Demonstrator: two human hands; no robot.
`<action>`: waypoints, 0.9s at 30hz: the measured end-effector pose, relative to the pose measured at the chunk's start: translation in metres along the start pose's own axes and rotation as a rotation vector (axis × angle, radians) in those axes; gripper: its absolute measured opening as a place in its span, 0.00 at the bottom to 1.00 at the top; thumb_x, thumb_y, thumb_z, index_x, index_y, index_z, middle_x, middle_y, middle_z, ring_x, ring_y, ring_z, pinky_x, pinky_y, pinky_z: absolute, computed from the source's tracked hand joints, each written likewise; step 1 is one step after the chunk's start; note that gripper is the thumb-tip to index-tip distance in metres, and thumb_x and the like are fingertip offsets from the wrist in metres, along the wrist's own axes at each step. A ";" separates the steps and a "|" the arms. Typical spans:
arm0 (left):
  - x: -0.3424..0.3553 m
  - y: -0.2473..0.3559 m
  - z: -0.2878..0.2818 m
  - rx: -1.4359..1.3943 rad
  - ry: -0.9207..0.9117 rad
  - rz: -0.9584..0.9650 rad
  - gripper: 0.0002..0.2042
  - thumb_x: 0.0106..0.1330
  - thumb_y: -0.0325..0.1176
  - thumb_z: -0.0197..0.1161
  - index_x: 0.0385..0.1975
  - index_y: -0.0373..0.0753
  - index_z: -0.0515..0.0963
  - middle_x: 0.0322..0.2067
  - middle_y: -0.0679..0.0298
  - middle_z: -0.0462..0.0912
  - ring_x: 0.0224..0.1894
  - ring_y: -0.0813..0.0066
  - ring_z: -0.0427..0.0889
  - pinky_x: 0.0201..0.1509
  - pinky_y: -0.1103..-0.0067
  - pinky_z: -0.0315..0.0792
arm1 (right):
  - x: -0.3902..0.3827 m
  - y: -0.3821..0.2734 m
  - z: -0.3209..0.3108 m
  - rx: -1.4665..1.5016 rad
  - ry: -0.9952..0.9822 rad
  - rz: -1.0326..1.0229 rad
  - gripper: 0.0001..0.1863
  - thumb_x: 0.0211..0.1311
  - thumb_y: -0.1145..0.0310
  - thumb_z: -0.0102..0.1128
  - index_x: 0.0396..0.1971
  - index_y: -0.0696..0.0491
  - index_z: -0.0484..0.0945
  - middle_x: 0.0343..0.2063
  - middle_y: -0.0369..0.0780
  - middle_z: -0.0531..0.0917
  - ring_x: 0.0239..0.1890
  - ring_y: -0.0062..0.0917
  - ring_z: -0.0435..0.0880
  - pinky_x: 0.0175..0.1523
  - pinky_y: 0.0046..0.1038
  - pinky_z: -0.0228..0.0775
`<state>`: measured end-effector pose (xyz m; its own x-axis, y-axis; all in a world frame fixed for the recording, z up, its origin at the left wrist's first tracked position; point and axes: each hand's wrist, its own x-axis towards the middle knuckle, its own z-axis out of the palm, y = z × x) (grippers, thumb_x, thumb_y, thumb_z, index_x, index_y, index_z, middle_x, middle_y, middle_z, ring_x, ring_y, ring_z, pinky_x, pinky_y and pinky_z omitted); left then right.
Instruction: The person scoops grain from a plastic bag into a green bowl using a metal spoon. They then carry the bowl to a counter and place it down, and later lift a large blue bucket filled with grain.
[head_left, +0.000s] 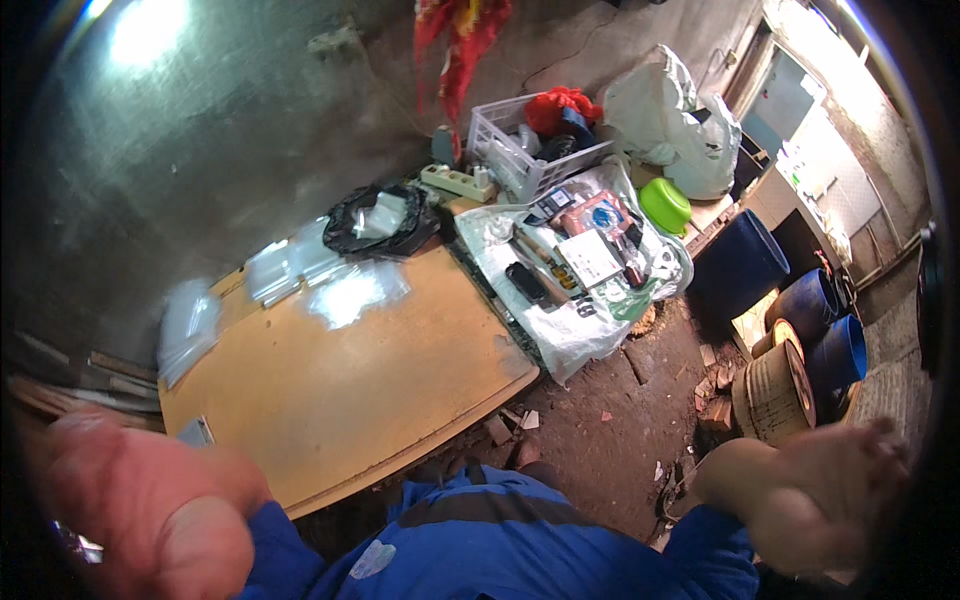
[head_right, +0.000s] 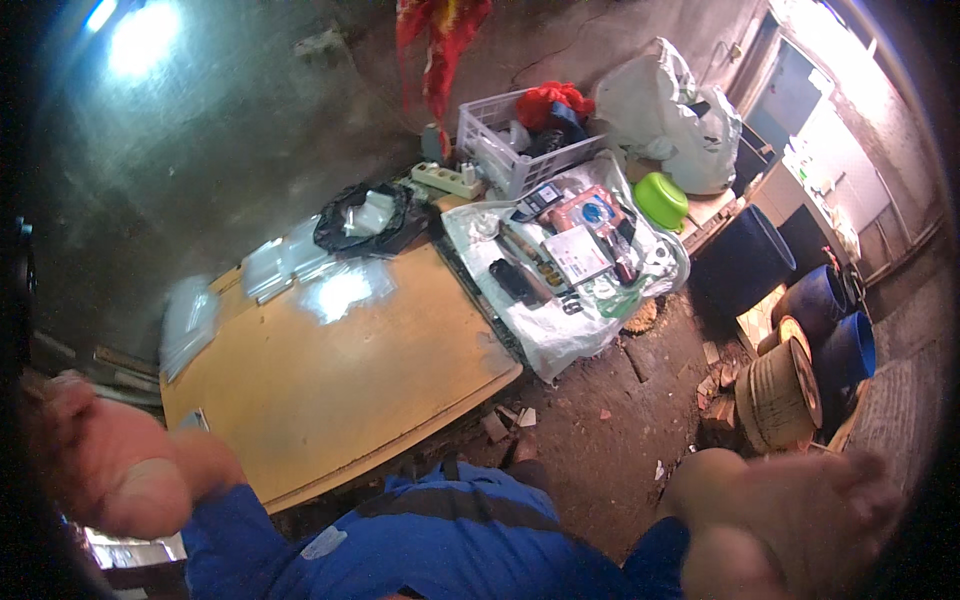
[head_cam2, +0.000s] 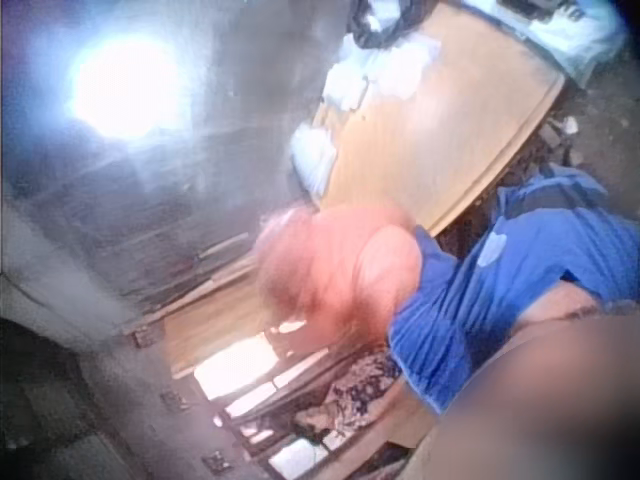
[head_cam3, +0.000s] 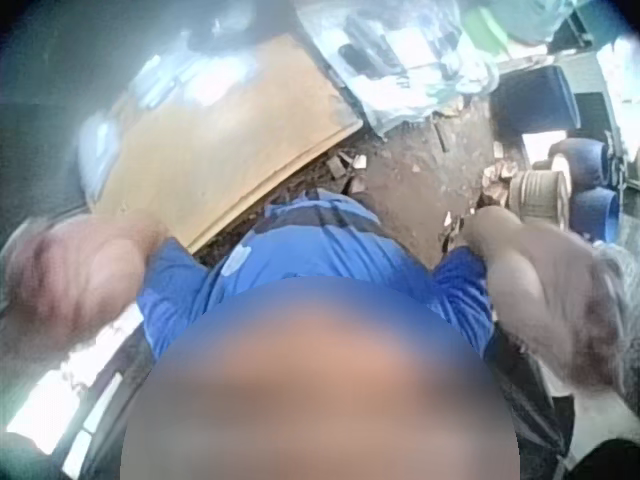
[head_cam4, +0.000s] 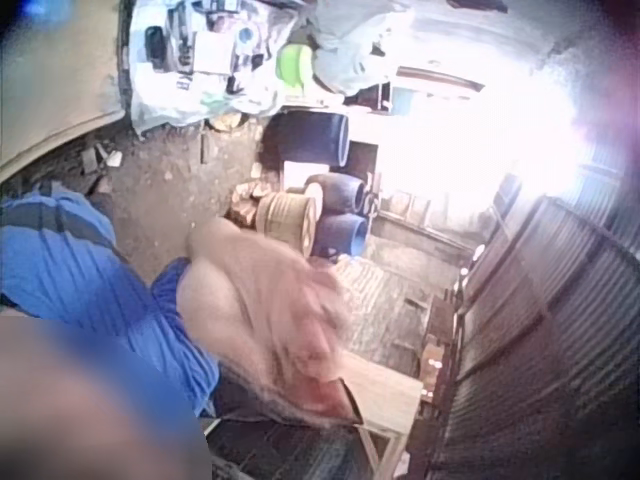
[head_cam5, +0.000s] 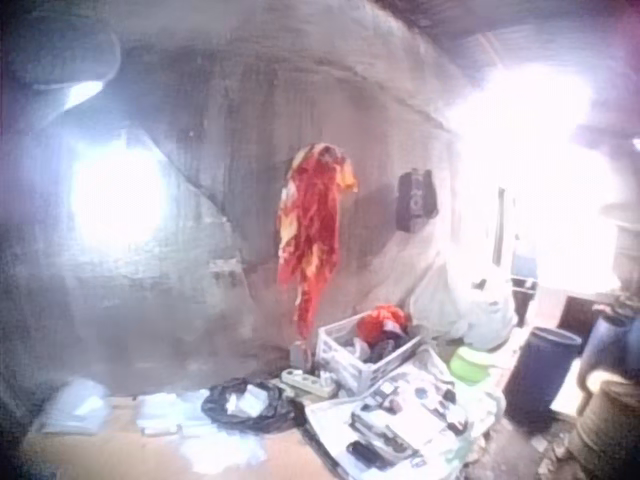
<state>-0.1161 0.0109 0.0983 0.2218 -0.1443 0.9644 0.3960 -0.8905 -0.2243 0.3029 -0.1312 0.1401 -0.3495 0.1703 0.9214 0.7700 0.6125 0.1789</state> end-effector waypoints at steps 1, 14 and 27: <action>-0.014 0.002 0.012 -0.010 -0.062 -0.116 0.31 0.72 0.58 0.50 0.52 0.29 0.76 0.44 0.46 0.80 0.47 0.56 0.78 0.50 0.65 0.71 | -0.026 0.010 0.009 -0.033 0.019 0.094 0.13 0.75 0.71 0.43 0.55 0.56 0.69 0.52 0.38 0.76 0.51 0.21 0.76 0.54 0.27 0.71; -0.156 0.106 0.226 -0.430 -0.863 -1.292 0.12 0.64 0.30 0.66 0.47 0.38 0.82 0.38 0.62 0.84 0.40 0.73 0.83 0.42 0.78 0.72 | -0.434 0.196 0.115 0.307 0.133 1.660 0.15 0.71 0.68 0.57 0.51 0.61 0.79 0.42 0.40 0.84 0.41 0.21 0.81 0.46 0.24 0.74; -0.160 0.170 0.387 -0.540 -0.903 -1.772 0.14 0.68 0.30 0.66 0.52 0.40 0.82 0.41 0.69 0.85 0.42 0.84 0.80 0.44 0.84 0.71 | -0.545 0.531 0.160 0.957 0.924 2.255 0.20 0.76 0.56 0.50 0.53 0.57 0.65 0.40 0.43 0.77 0.38 0.30 0.79 0.40 0.34 0.73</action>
<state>0.2604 0.0491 -0.1484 0.3244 0.8884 -0.3248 0.4188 0.1730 0.8914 0.8172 0.2246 -0.3225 0.5129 0.6236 -0.5899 -0.8219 0.1584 -0.5472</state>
